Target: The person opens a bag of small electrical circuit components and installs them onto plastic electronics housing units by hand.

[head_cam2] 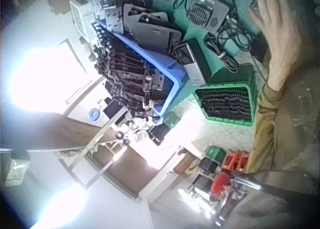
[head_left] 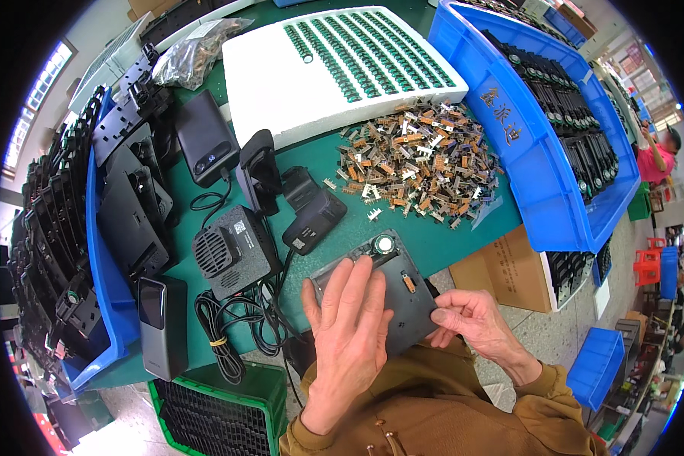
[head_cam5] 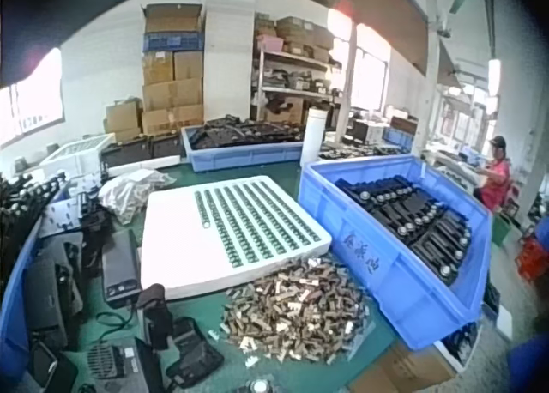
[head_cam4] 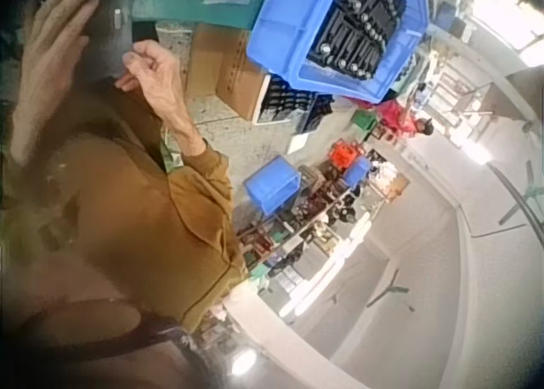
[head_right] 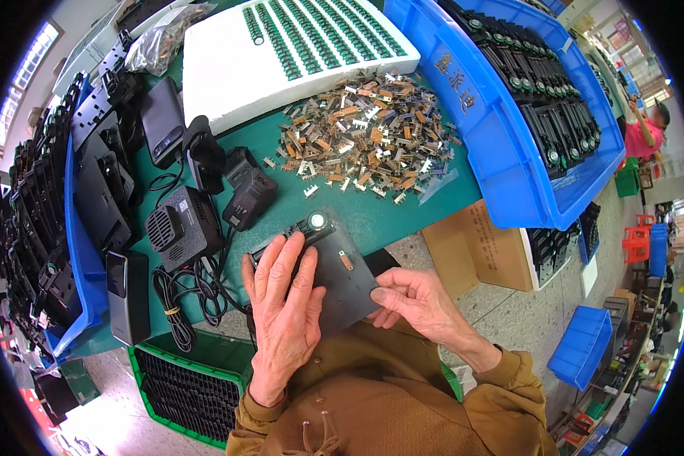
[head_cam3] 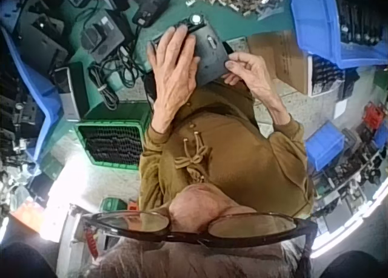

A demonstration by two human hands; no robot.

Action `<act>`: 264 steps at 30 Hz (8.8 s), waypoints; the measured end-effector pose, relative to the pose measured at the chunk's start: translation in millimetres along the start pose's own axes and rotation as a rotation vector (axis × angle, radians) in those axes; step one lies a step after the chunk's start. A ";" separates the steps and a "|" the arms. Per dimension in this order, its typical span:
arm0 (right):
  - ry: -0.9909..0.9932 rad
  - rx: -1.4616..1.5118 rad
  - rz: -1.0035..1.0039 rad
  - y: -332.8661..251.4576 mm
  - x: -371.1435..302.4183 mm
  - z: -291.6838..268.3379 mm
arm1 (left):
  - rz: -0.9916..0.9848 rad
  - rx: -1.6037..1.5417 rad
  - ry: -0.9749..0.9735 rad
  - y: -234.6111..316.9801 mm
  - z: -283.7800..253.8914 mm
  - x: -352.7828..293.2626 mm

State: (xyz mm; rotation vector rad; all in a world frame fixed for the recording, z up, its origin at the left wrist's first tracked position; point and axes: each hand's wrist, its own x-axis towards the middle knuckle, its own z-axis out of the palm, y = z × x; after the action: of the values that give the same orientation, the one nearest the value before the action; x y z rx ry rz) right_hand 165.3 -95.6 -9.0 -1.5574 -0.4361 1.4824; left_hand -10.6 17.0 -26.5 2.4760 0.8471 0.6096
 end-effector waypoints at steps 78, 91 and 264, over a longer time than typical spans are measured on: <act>0.030 0.332 -0.449 -152.2 -68.8 -142.6 | -0.147 -1.330 -0.117 101.0 -11.8 93.2; -0.240 0.207 -0.241 -133.3 -68.7 -103.8 | -0.373 -1.527 0.124 106.2 0.9 107.4; -0.283 -0.371 -0.340 -236.1 196.4 255.1 | 0.113 -0.926 0.112 6.9 41.2 49.0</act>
State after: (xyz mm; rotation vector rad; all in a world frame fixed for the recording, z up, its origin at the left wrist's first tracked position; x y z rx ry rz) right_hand 49.3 271.8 95.4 -1.4576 -1.1375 1.4075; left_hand 49.5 32.9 -43.1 1.6525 0.3251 0.9255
